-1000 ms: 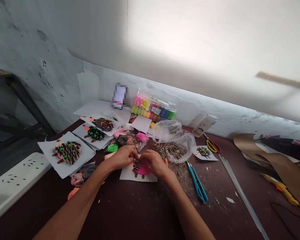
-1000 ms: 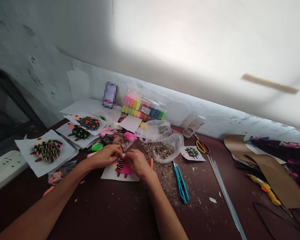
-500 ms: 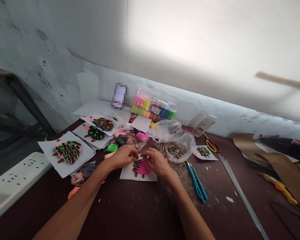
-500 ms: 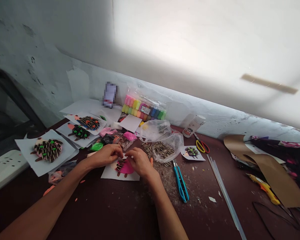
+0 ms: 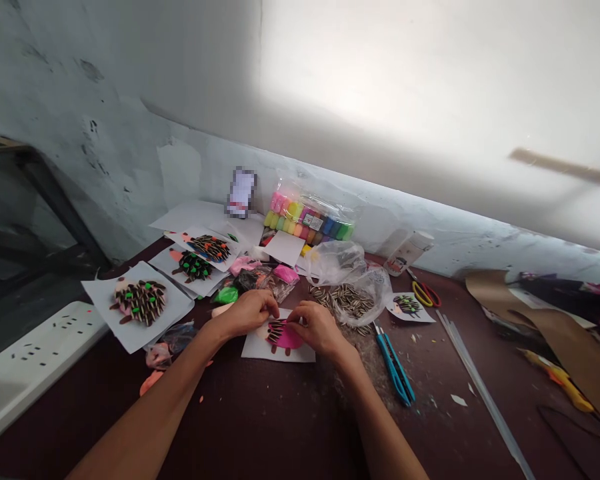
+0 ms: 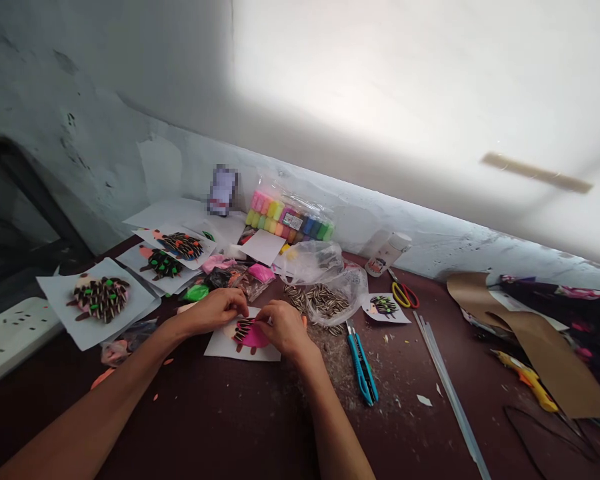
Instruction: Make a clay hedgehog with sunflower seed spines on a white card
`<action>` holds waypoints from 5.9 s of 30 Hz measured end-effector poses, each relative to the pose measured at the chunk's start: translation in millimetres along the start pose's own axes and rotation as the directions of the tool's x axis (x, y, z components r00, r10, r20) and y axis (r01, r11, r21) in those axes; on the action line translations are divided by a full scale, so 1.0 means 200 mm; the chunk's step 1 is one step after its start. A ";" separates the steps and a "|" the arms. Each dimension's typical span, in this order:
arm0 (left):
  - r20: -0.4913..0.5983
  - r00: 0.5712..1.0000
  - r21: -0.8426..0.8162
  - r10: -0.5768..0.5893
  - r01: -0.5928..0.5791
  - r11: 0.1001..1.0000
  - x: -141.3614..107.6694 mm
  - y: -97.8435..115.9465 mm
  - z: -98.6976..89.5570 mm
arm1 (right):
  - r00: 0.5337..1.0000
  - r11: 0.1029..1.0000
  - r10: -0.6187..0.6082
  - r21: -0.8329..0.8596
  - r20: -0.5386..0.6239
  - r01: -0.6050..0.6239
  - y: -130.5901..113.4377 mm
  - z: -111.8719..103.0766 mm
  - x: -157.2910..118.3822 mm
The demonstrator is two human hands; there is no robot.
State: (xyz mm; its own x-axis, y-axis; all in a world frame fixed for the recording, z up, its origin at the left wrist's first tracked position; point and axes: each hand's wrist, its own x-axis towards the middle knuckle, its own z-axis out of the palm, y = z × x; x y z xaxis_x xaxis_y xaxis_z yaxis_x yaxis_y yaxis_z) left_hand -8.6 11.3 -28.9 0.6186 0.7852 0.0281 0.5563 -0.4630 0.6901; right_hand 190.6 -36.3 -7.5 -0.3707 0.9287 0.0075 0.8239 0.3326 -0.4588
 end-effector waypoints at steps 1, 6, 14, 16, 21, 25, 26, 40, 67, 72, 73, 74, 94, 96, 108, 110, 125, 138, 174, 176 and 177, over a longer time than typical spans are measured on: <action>-0.002 1.000 0.002 0.000 0.000 1.000 0.00 0.00 0.00 | 1.000 1.000 0.002 -0.005 0.000 -0.002 0.00 0.00 0.00; -0.003 1.000 -0.003 0.004 -0.004 1.000 0.00 0.00 0.00 | 1.000 1.000 -0.003 -0.016 -0.005 0.003 0.00 0.01 0.00; -0.007 1.000 0.006 -0.008 0.008 1.000 0.00 0.02 0.00 | 0.999 1.000 -0.026 -0.010 -0.023 0.026 0.00 0.02 0.01; -0.008 1.000 0.010 -0.013 0.013 1.000 0.00 0.02 0.00 | 0.999 1.000 -0.019 0.002 -0.031 0.019 0.00 0.02 0.01; -0.008 0.999 -0.002 -0.039 0.039 0.999 0.00 0.03 -0.01 | 0.993 0.999 0.031 0.033 -0.111 -0.027 0.05 -0.01 0.00; -0.018 0.998 0.014 -0.057 0.057 0.998 0.00 0.03 0.00 | 0.952 0.978 0.194 -0.035 -0.236 -0.208 0.12 -0.02 -0.01; -0.025 0.998 0.026 -0.061 0.062 0.998 0.00 0.03 0.01 | 0.938 0.967 0.224 -0.055 -0.265 -0.247 0.13 -0.02 -0.01; -0.181 0.983 0.164 0.016 0.015 0.986 0.02 0.00 0.08 | 0.887 0.923 0.202 -0.222 -0.416 -0.314 0.18 0.02 0.05; -0.174 0.980 0.201 0.095 -0.059 0.978 0.04 -0.06 0.10 | 0.900 0.979 0.196 0.126 -0.389 -0.159 0.13 -0.04 0.01; -0.172 0.980 0.186 0.096 -0.063 0.981 0.04 -0.05 0.09 | 0.938 0.978 0.155 0.183 -0.309 -0.101 0.10 -0.01 -0.01; -0.167 0.981 0.184 0.096 -0.065 0.981 0.04 -0.05 0.09 | 0.941 0.978 0.147 0.188 -0.305 -0.092 0.10 0.00 -0.02; -0.162 0.982 0.184 0.095 -0.065 0.981 0.04 -0.05 0.09 | 0.943 0.977 0.141 0.198 -0.302 -0.083 0.10 0.00 -0.03; -0.165 0.982 0.185 0.092 -0.061 0.981 0.04 -0.05 0.09 | 0.957 0.899 0.216 0.421 -0.196 -0.116 0.01 0.09 -0.12; -0.164 0.982 0.185 0.093 -0.062 0.981 0.04 -0.05 0.08 | 0.962 0.911 0.198 0.399 -0.189 -0.109 0.00 0.08 -0.12; -0.141 0.987 0.201 0.074 -0.045 0.979 0.03 -0.02 0.07 | 0.973 0.968 0.135 0.234 -0.186 -0.090 0.01 0.09 -0.12; -0.138 0.988 0.209 0.063 -0.033 0.977 0.03 -0.02 0.07 | 0.972 0.973 0.111 0.223 -0.207 -0.063 0.01 0.10 -0.12; -0.155 0.985 0.214 0.081 -0.047 0.976 0.04 -0.05 0.09 | 0.963 0.979 0.011 0.199 -0.269 0.045 -0.02 0.10 -0.10; -0.193 0.977 0.209 0.086 -0.045 0.977 0.02 -0.03 0.08 | 0.959 0.994 -0.054 0.079 -0.278 0.079 -0.01 0.12 -0.09; -0.066 0.998 0.152 0.016 -0.006 0.988 0.03 -0.02 0.05 | 0.917 0.985 0.143 -0.041 -0.372 -0.170 0.04 0.02 -0.11; -0.060 0.998 0.156 0.017 -0.008 0.988 0.03 -0.02 0.05 | 0.902 0.972 0.191 -0.056 -0.386 -0.230 0.08 0.03 -0.10; -0.061 0.998 0.158 0.021 -0.011 0.987 0.03 -0.03 0.05 | 0.898 0.968 0.199 -0.066 -0.392 -0.244 0.09 0.03 -0.09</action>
State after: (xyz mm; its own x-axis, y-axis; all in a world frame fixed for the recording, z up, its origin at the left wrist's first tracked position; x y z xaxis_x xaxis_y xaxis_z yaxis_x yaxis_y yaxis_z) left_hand -1.3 14.7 -39.8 0.5954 0.7987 0.0868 0.6299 -0.5312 0.5666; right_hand 209.6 -48.8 -21.5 -0.0005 0.9646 0.2638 0.9161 0.1062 -0.3867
